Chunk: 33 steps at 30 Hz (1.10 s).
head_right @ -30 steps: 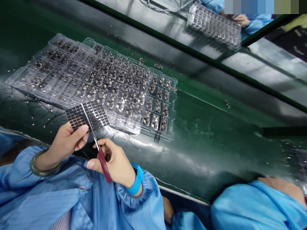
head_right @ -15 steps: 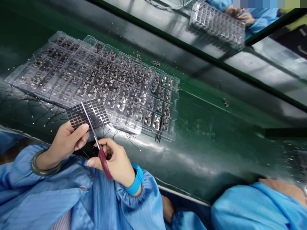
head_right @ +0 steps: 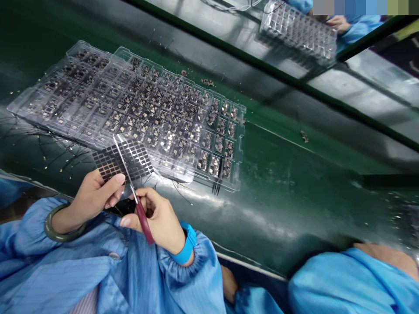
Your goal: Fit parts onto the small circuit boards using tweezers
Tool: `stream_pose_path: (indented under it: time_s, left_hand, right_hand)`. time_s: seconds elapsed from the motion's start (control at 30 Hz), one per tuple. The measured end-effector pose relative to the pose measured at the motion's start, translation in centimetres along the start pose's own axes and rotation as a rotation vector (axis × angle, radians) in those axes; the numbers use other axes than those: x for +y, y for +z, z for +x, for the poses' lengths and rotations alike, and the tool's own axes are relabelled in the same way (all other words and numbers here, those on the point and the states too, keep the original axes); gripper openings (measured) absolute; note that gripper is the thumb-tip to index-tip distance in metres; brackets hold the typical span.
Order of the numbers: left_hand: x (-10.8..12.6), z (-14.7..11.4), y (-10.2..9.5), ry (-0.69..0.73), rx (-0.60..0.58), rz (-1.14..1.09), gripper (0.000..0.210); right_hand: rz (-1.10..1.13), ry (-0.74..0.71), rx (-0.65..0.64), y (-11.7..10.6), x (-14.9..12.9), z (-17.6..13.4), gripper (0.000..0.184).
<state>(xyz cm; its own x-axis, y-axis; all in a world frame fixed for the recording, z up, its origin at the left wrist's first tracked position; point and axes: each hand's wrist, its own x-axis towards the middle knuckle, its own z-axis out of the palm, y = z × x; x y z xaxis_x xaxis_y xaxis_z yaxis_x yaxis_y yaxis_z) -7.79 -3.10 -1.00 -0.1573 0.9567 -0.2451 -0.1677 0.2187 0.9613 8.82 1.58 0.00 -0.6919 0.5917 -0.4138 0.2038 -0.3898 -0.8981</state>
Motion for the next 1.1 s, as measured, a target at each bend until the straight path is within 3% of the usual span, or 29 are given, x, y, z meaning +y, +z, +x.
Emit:
stream_pose_path:
  time_s: [0.2, 0.43, 0.57, 0.8, 1.1]
  left_hand:
    - [-0.2, 0.0, 0.2, 0.022, 0.024, -0.059, 0.045]
    - [-0.6, 0.5, 0.3, 0.079, 0.272, -0.150, 0.033]
    - [-0.3, 0.4, 0.5, 0.073, 0.266, -0.056, 0.032]
    - [0.8, 0.1, 0.7, 0.207, 0.254, 0.174, 0.034]
    - [0.9, 0.2, 0.5, 0.252, 0.234, 0.203, 0.030]
  right_hand:
    - [0.002, 0.021, 0.009, -0.2, 0.1, 0.0, 0.061]
    - [-0.055, 0.013, -0.012, -0.5, 0.1, -0.2, 0.064]
    - [-0.048, 0.010, -0.049, -0.7, -0.1, -0.1, 0.066]
    - [-0.030, -0.016, -0.098, -0.8, -0.3, 0.0, 0.069]
    - [-0.063, -0.028, -0.121, -0.9, -0.5, 0.0, 0.070]
